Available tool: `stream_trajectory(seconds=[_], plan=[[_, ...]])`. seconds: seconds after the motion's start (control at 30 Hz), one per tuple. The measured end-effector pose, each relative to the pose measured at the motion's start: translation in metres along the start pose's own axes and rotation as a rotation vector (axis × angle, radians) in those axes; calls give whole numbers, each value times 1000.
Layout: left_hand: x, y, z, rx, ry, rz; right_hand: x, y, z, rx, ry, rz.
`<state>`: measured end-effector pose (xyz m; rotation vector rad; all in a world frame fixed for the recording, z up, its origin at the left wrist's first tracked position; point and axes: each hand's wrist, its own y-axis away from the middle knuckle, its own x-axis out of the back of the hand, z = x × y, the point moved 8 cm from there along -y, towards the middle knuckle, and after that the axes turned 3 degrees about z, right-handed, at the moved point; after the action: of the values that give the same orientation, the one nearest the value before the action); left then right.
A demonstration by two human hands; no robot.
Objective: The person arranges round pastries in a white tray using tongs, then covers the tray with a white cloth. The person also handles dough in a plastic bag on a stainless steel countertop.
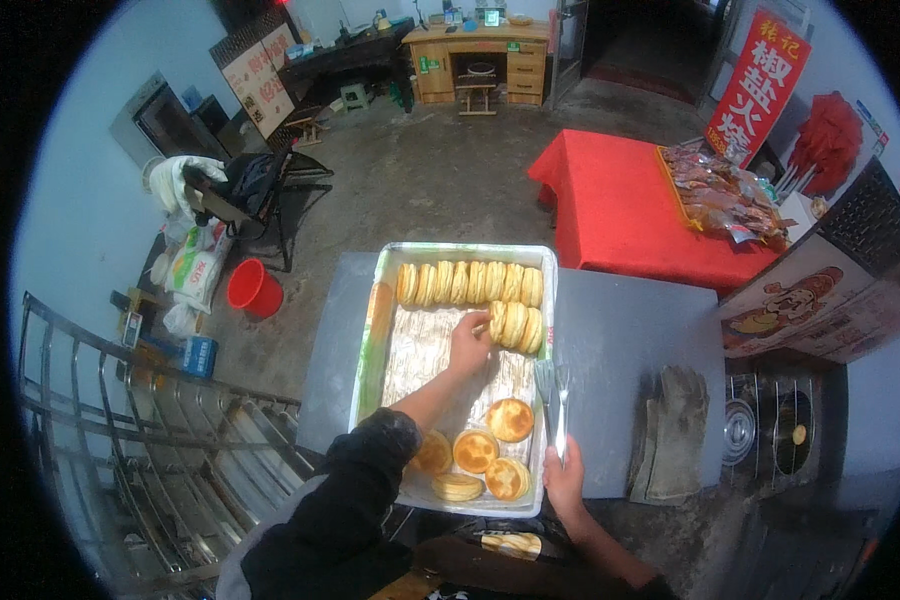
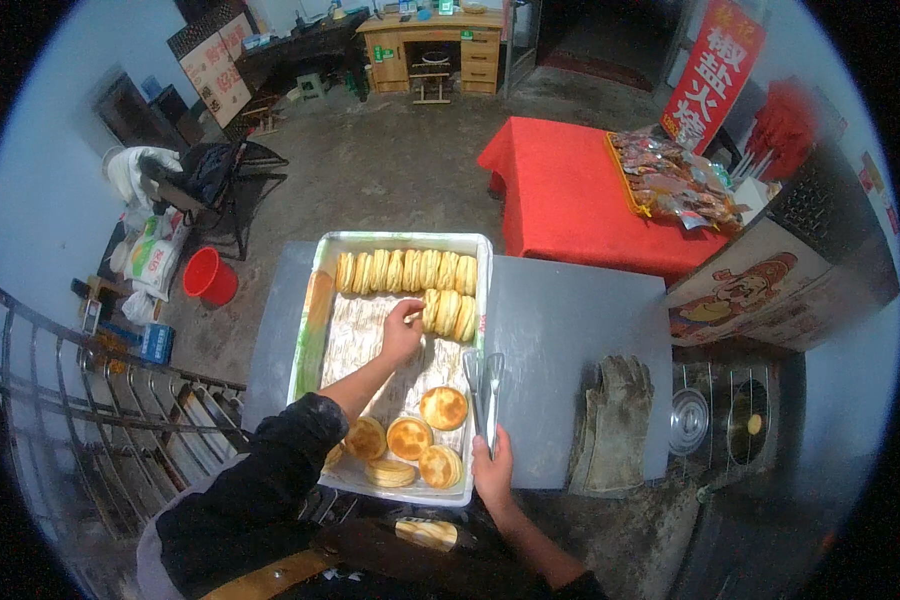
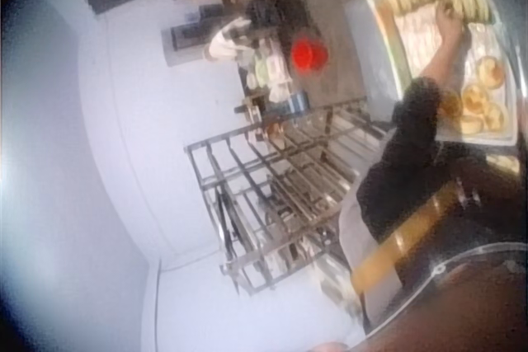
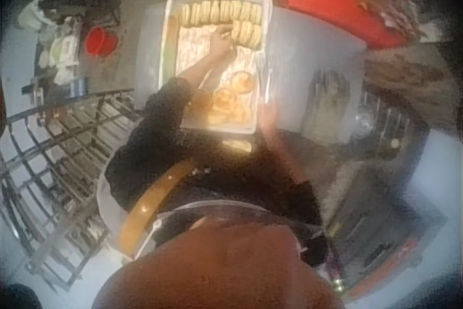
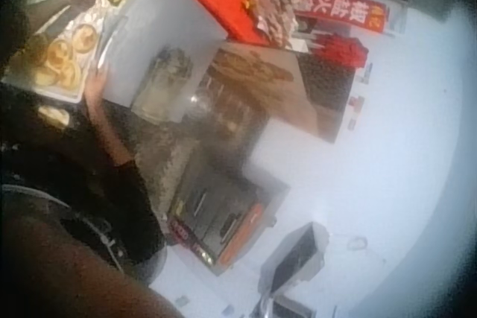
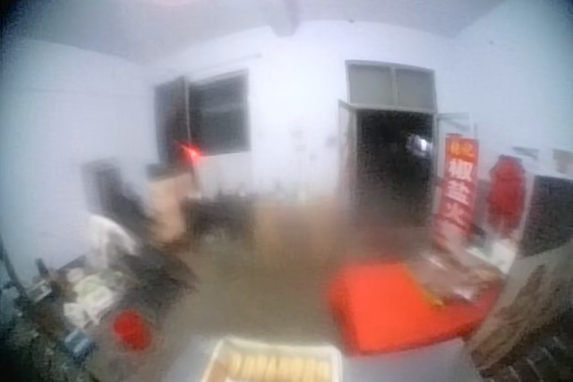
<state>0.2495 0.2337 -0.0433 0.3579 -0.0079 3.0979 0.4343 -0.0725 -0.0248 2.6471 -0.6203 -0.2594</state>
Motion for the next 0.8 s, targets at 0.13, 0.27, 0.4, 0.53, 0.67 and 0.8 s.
stream_trajectory(seconds=[0.13,0.27,0.4,0.53,0.67,0.8], plan=[[5,3,-7,-6,162,59,0,-3,0,-10,5,-1],[22,33,-6,-15,-68,114,4,-7,2,-16,-6,1],[-7,101,-10,11,-392,-309,9,-9,8,-47,-43,11],[-28,133,-18,121,-397,-562,9,-7,5,-34,-4,-35],[-40,136,-23,322,-208,-899,6,-3,-1,-23,-5,-56],[-25,101,18,-235,-344,-870,6,-1,-4,-36,-27,-41]])
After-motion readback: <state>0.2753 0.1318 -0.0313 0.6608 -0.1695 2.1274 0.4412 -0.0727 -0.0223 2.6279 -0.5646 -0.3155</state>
